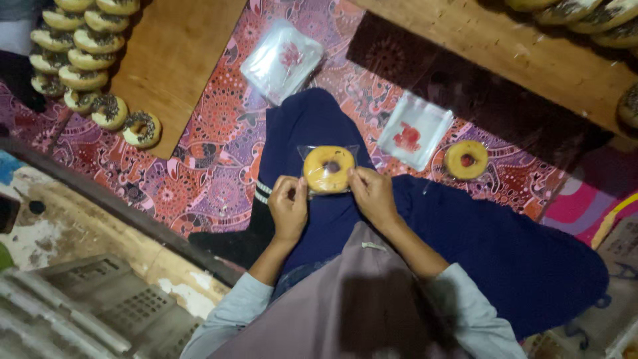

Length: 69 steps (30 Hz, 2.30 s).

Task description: The person sits on a patterned mat and repeatedly places donuts into small clear plastic bags. The person picks up a donut, places it in a bag, and sets the bagged donut aside. The person handles donuts and plastic bags throughout the clip.

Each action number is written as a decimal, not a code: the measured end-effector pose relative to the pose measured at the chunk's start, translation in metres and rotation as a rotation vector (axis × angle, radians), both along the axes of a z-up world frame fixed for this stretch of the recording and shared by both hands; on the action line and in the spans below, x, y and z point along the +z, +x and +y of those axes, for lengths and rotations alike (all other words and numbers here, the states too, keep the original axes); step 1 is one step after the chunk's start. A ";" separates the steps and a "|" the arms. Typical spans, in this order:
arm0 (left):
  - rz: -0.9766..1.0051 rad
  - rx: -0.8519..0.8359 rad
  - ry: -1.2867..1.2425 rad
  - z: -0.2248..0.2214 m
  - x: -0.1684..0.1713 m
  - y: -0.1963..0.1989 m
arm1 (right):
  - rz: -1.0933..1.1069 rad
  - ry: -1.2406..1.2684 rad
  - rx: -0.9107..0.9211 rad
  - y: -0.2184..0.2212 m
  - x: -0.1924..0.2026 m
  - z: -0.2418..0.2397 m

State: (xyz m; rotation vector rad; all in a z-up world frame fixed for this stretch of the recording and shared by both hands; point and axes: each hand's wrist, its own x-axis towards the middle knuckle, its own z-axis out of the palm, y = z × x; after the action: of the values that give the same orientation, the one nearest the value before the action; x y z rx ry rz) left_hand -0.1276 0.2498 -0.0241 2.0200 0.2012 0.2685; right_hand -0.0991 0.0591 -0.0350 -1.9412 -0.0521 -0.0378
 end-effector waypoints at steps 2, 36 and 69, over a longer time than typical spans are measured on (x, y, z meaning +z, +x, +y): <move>-0.011 -0.015 -0.034 0.002 -0.009 -0.004 | -0.008 -0.058 0.009 -0.006 -0.011 -0.005; 0.086 -0.899 0.666 -0.213 -0.198 0.203 | 0.346 -0.686 -0.765 -0.002 -0.121 -0.227; 0.450 -0.671 -1.385 -0.305 0.002 0.152 | -0.421 -0.538 -0.225 0.029 0.056 -0.214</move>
State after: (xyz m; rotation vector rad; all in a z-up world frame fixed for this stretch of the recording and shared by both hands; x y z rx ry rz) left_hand 0.0245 -0.0552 -0.0221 0.6429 -0.0424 -0.6214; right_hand -0.0697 -0.1549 0.0210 -2.4368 -0.1329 -0.6394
